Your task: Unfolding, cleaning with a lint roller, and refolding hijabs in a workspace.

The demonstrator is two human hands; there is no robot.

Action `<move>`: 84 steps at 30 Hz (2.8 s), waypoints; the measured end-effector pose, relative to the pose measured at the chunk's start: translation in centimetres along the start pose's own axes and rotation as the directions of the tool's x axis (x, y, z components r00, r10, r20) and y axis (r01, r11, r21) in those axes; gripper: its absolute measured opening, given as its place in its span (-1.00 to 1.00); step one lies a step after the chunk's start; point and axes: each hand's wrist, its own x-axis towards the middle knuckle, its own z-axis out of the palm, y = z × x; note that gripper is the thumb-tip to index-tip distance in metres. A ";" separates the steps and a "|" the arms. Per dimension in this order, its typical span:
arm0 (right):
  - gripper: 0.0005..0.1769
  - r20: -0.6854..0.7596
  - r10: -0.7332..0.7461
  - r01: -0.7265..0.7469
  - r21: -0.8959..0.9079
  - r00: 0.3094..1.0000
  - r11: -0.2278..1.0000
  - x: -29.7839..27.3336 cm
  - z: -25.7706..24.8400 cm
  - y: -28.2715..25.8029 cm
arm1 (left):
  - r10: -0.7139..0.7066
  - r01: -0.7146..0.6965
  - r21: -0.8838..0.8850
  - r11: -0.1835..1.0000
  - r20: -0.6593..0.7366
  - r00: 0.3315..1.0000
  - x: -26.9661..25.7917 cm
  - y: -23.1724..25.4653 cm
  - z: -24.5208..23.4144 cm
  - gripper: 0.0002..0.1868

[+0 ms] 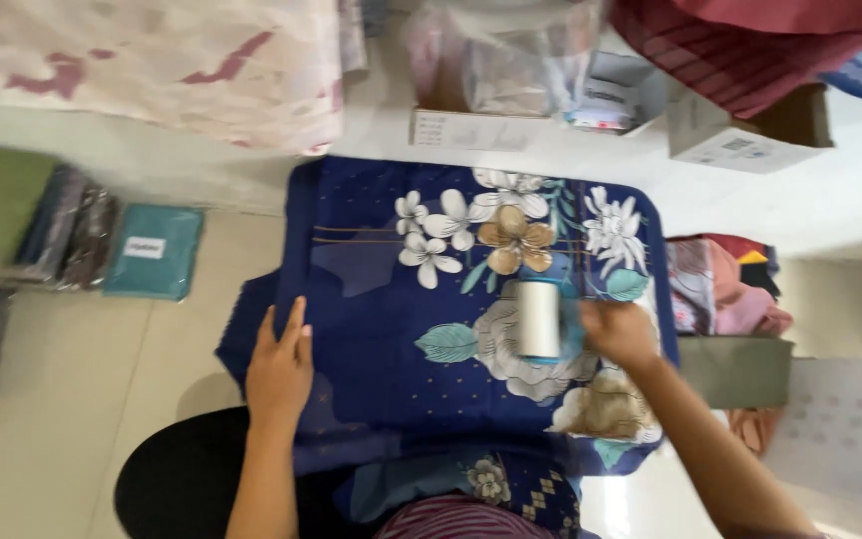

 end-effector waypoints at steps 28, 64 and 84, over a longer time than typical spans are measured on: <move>-0.58 -0.298 -0.235 0.177 -0.207 0.925 0.962 14.7 5.8 -0.6 | 0.067 -0.120 0.140 0.983 0.333 0.940 12.3 5.2 6.3 -0.42; -0.33 0.188 0.524 -0.478 -0.242 0.831 0.844 15.6 2.0 12.8 | 0.097 -0.154 0.167 0.974 0.310 0.946 17.9 6.3 8.6 -0.36; -0.52 -0.359 -0.140 0.116 -0.087 0.923 0.989 19.1 8.7 -15.5 | 0.102 -0.129 0.071 0.989 0.294 0.950 17.5 5.7 8.7 -0.37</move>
